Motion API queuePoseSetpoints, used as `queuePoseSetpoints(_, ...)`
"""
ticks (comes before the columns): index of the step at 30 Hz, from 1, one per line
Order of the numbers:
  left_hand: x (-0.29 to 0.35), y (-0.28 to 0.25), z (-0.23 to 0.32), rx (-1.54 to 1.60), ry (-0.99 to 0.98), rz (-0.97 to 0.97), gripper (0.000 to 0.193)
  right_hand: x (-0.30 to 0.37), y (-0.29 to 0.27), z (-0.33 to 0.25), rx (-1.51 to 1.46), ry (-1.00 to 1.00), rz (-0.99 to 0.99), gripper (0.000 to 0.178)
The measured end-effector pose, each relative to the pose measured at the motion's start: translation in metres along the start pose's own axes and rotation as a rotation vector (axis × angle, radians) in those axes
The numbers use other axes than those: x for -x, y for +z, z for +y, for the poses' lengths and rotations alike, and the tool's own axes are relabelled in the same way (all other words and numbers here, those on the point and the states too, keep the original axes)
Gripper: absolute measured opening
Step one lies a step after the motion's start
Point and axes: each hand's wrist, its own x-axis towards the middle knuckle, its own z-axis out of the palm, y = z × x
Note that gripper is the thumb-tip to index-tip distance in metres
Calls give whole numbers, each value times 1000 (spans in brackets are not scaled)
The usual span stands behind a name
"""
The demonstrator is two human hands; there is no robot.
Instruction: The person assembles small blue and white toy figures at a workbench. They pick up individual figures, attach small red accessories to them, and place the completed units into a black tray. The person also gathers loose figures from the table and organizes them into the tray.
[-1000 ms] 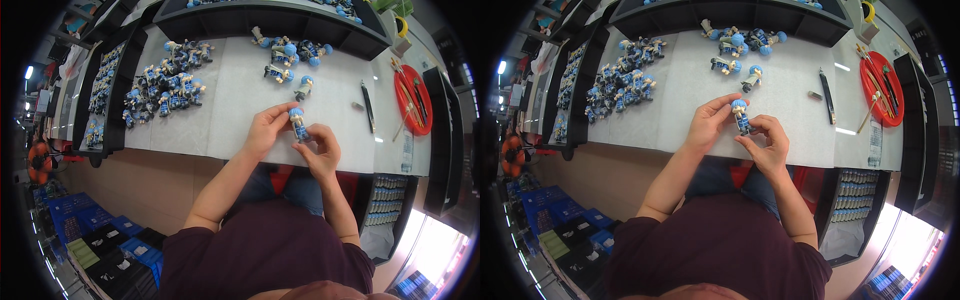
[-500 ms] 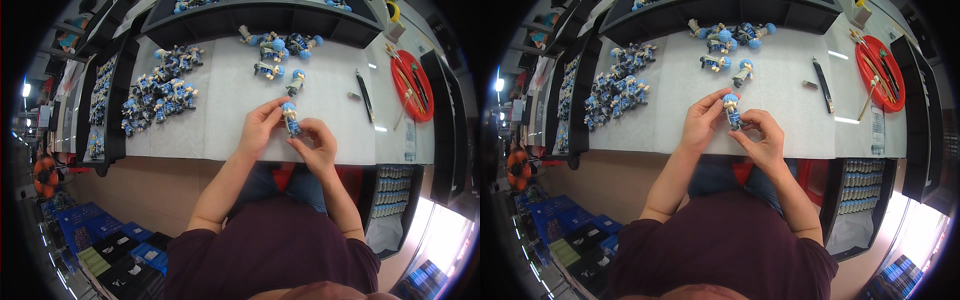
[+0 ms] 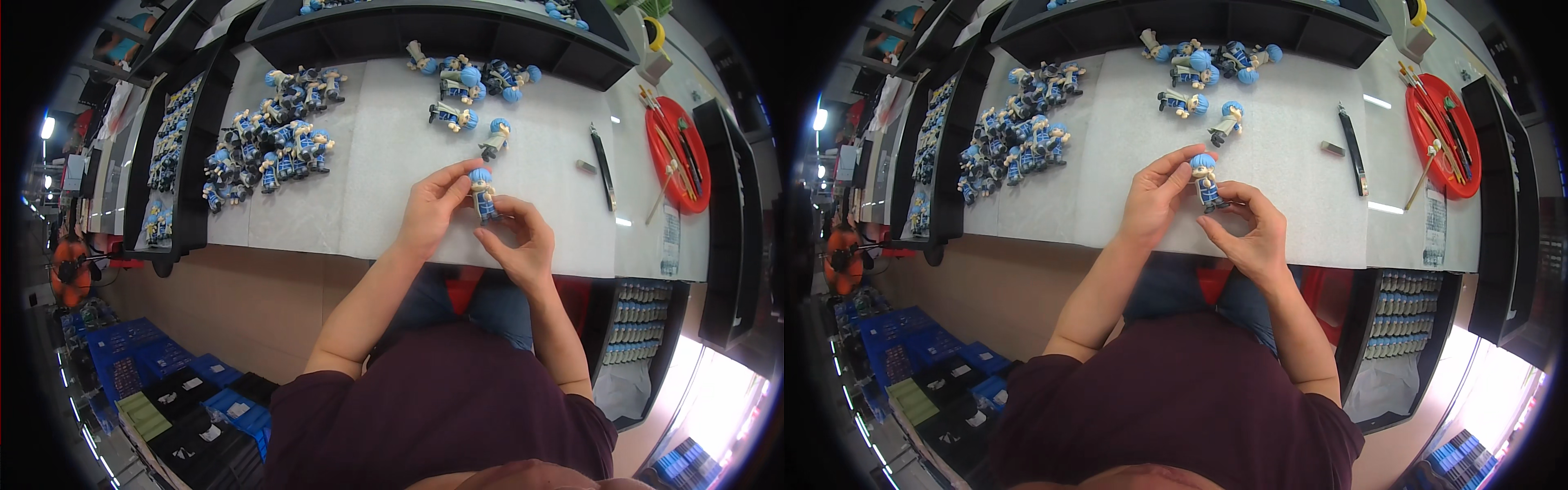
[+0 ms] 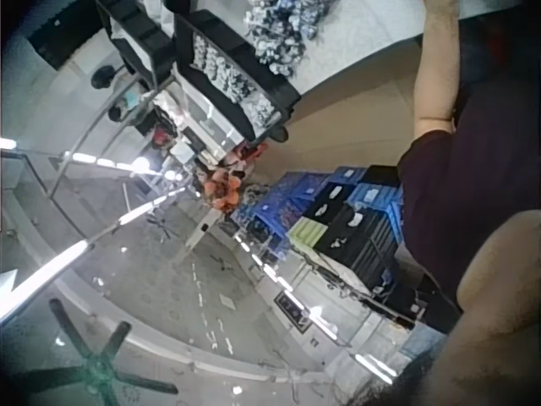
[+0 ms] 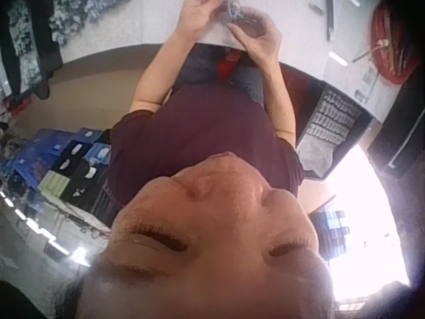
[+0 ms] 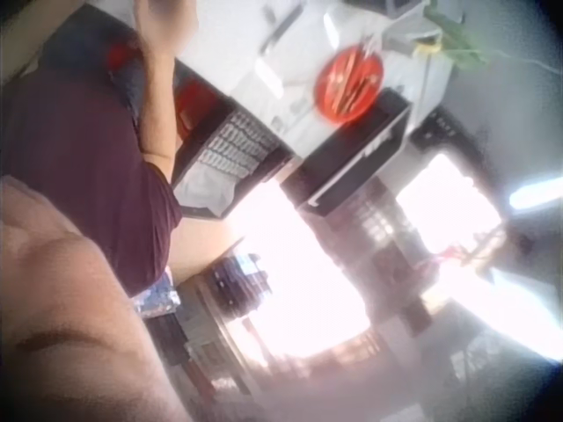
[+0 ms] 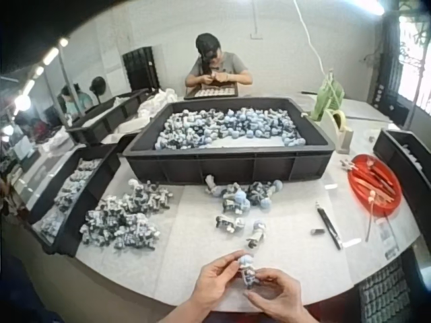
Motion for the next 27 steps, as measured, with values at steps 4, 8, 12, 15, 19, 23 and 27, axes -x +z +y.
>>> queuePoseSetpoints(4,-1,-3,-3,17,-1,-5,27,2,-3,-2,-50,52,-3,27)
queuePoseSetpoints(8,-1,-1,-1,11,-7,15,27,2,-5,4,-80,52,-18,20)
queuePoseSetpoints(12,0,0,0,-9,-4,26,26,3,-5,3,-56,25,9,19)
queuePoseSetpoints(15,0,-1,-1,0,0,25,26,3,-6,5,-65,34,16,21)
queuePoseSetpoints(19,-1,-3,-3,16,2,37,25,2,-6,3,-129,41,1,28)
queuePoseSetpoints(23,-1,-4,-2,7,-10,13,26,2,-5,4,-91,29,-13,37)
queuePoseSetpoints(27,0,-2,-1,26,-3,14,26,2,-6,7,-101,62,-2,39)
